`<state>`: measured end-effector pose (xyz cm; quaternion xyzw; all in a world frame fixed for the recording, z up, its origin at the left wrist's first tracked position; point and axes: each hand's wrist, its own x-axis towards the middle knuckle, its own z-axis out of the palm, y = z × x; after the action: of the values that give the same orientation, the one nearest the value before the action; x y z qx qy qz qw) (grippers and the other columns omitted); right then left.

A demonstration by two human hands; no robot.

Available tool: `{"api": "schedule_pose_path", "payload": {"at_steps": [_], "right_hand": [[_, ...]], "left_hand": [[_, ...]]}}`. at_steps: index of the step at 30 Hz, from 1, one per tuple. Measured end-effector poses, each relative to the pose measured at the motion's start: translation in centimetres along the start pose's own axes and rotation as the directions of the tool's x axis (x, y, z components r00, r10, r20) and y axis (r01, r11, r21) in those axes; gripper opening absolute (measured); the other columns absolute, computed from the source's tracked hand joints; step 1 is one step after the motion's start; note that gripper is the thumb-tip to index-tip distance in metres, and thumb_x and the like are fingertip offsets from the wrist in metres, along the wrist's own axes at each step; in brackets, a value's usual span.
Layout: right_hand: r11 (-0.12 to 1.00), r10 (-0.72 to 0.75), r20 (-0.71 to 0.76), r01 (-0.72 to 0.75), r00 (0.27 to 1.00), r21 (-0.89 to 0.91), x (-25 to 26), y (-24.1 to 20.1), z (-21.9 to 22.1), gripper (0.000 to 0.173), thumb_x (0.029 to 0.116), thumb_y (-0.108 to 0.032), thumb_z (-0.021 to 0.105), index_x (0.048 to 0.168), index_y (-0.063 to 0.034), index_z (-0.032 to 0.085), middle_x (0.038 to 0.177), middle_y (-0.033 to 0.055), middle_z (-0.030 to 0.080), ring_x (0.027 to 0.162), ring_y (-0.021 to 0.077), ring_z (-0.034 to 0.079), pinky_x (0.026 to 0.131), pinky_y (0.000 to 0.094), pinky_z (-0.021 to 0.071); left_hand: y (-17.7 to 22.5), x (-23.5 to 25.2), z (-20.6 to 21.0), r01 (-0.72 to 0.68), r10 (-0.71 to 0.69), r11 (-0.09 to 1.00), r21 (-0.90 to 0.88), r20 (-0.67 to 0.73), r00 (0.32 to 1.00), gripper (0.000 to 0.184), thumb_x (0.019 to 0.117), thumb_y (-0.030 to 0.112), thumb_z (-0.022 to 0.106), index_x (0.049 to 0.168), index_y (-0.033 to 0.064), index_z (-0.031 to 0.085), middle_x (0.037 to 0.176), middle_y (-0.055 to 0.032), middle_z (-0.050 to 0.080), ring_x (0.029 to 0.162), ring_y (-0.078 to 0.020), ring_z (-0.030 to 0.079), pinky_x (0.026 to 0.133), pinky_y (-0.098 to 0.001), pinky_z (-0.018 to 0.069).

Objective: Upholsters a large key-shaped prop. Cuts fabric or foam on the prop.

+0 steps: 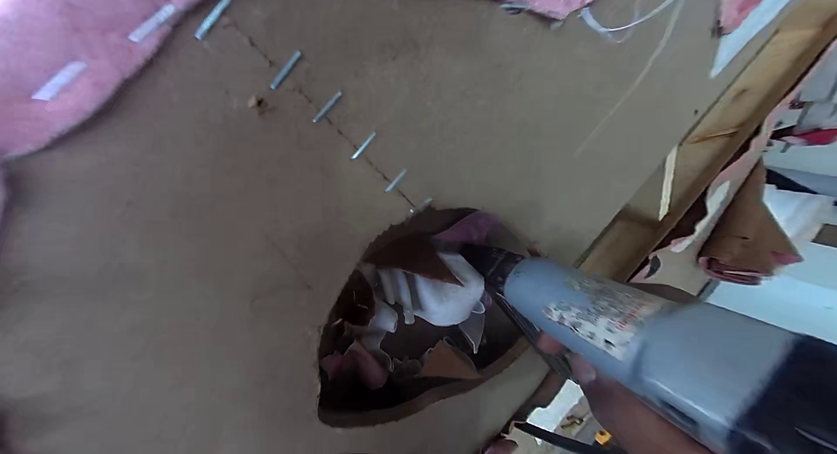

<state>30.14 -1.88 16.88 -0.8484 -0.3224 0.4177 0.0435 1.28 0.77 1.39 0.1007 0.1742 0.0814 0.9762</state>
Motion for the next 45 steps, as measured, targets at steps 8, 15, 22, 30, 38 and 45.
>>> {"api": "schedule_pose_path", "payload": {"at_steps": [8, 15, 22, 30, 38, 45], "right_hand": [[1.000, -0.024, -0.166, 0.021, 0.986, -0.018, 0.6, 1.3, -1.3, 0.022, 0.0877, -0.042, 0.073, 0.103, -0.0270, 0.069, 0.084, -0.0112, 0.068, 0.072, 0.0025, 0.065, 0.062, 0.0335, 0.0600], [0.961, 0.114, -0.325, -0.022, 0.939, 0.276, -9.1, 4.1, 0.1, 0.033, 0.1004, -0.047, 0.059, 0.118, -0.0204, 0.068, 0.092, -0.0031, 0.071, 0.082, 0.0081, 0.069, 0.075, 0.0362, 0.0608], [0.831, 0.477, -0.468, -0.209, 0.744, 0.515, -20.6, 16.5, 7.7, 0.037, 0.0977, -0.052, 0.061, 0.115, -0.0207, 0.068, 0.083, -0.0021, 0.071, 0.065, 0.0135, 0.069, 0.060, 0.0402, 0.0620], [0.429, 0.827, -0.340, -0.112, 0.447, 0.896, -28.7, 32.0, 14.8, 0.030, 0.0994, -0.029, 0.066, 0.113, -0.0025, 0.065, 0.072, 0.0134, 0.067, 0.052, 0.0244, 0.064, 0.051, 0.0400, 0.0583], [0.178, 0.924, -0.186, 0.055, 0.335, 0.983, -33.6, 43.5, 18.4, 0.030, 0.1049, -0.023, 0.056, 0.124, 0.0002, 0.056, 0.096, 0.0160, 0.075, 0.056, 0.0226, 0.067, 0.050, 0.0366, 0.0574], [0.112, 0.964, -0.073, -0.139, 0.256, 0.984, -34.1, 50.0, 21.6, 0.051, 0.0981, -0.048, 0.066, 0.125, -0.0058, 0.055, 0.078, 0.0044, 0.069, 0.061, 0.0166, 0.069, 0.060, 0.0374, 0.0617]], "left_hand": [[-4.2, -2.0, 0.3, -0.304, 0.355, 0.935, 0.184, -0.434, 0.828, 0.029, 0.0866, 0.023, 0.081, 0.115, 0.0268, 0.076, 0.105, 0.0032, 0.079, 0.097, -0.0079, 0.074, 0.090, -0.0322, 0.0618], [-3.6, -0.6, 0.2, -0.313, 0.352, 0.935, 0.167, -0.326, 0.877, 0.024, 0.0884, 0.026, 0.078, 0.112, 0.0208, 0.076, 0.103, -0.0019, 0.078, 0.097, -0.0134, 0.075, 0.089, -0.0383, 0.0618], [-3.9, -0.5, -1.2, -0.283, 0.326, 0.945, 0.167, -0.374, 0.868, 0.053, 0.0783, 0.032, 0.088, 0.119, 0.0071, 0.064, 0.105, -0.0169, 0.074, 0.097, -0.0280, 0.074, 0.088, -0.0513, 0.0616], [-2.2, -0.7, -0.9, -0.206, 0.276, 0.952, 0.225, -0.345, 0.897, 0.050, 0.0755, 0.029, 0.089, 0.114, 0.0104, 0.065, 0.101, -0.0110, 0.075, 0.094, -0.0232, 0.074, 0.086, -0.0478, 0.0620], [-3.6, -0.1, -0.1, -0.310, 0.379, 0.911, 0.273, -0.253, 0.890, 0.028, 0.0765, 0.033, 0.087, 0.099, 0.0206, 0.076, 0.096, -0.0018, 0.078, 0.092, -0.0130, 0.075, 0.085, -0.0369, 0.0625], [-3.5, 0.2, -2.2, -0.305, 0.376, 0.918, 0.252, -0.316, 0.871, 0.052, 0.0722, 0.035, 0.091, 0.110, 0.0086, 0.068, 0.099, -0.0133, 0.075, 0.092, -0.0250, 0.075, 0.084, -0.0478, 0.0627]]}}
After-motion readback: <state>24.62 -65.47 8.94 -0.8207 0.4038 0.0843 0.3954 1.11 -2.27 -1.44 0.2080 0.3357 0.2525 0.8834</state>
